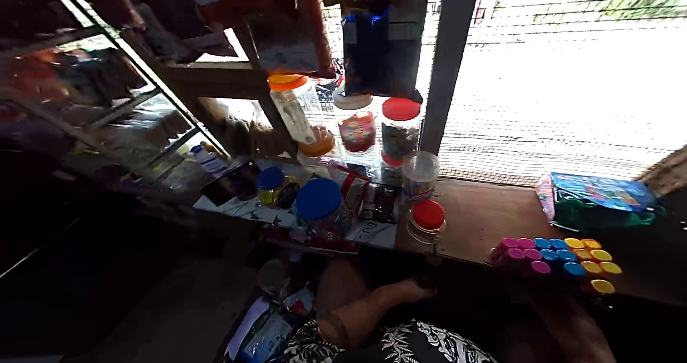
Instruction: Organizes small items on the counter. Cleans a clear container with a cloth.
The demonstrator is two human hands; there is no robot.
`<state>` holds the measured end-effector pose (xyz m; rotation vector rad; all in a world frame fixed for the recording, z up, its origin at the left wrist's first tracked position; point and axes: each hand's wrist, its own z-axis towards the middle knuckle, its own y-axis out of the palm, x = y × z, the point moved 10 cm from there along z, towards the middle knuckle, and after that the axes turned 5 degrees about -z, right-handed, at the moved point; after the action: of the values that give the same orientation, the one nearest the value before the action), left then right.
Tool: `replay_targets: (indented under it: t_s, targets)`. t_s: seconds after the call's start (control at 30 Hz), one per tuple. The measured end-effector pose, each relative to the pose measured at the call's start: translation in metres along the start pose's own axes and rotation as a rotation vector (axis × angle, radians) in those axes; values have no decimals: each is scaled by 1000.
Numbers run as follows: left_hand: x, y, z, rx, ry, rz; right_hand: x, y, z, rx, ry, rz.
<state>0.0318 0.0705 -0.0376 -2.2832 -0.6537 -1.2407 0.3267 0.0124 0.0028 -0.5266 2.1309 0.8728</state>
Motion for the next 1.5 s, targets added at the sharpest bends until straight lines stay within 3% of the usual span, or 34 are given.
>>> replay_targets:
  t_s: [0.1,0.2,0.37,1.0,1.27,1.5]
  targets:
    - [14,-11,-22,7,-78,46,-6,-1,-2,17,-40,-44]
    - [9,-14,-13,24,-49,37,-10,-6,-5,30,-57,-78]
    - [-38,-13,23,42,-77,54,-11,-22,-6,103,-20,-67]
    - [-58,-1,35,-45,-119,234,-39,-24,-11,189,-3,111]
    - [-53,-3,31,-37,-158,316,-96,1,10,217,-96,125]
    - [-62,1,34,-79,-118,371,-157,35,59,141,-205,134]
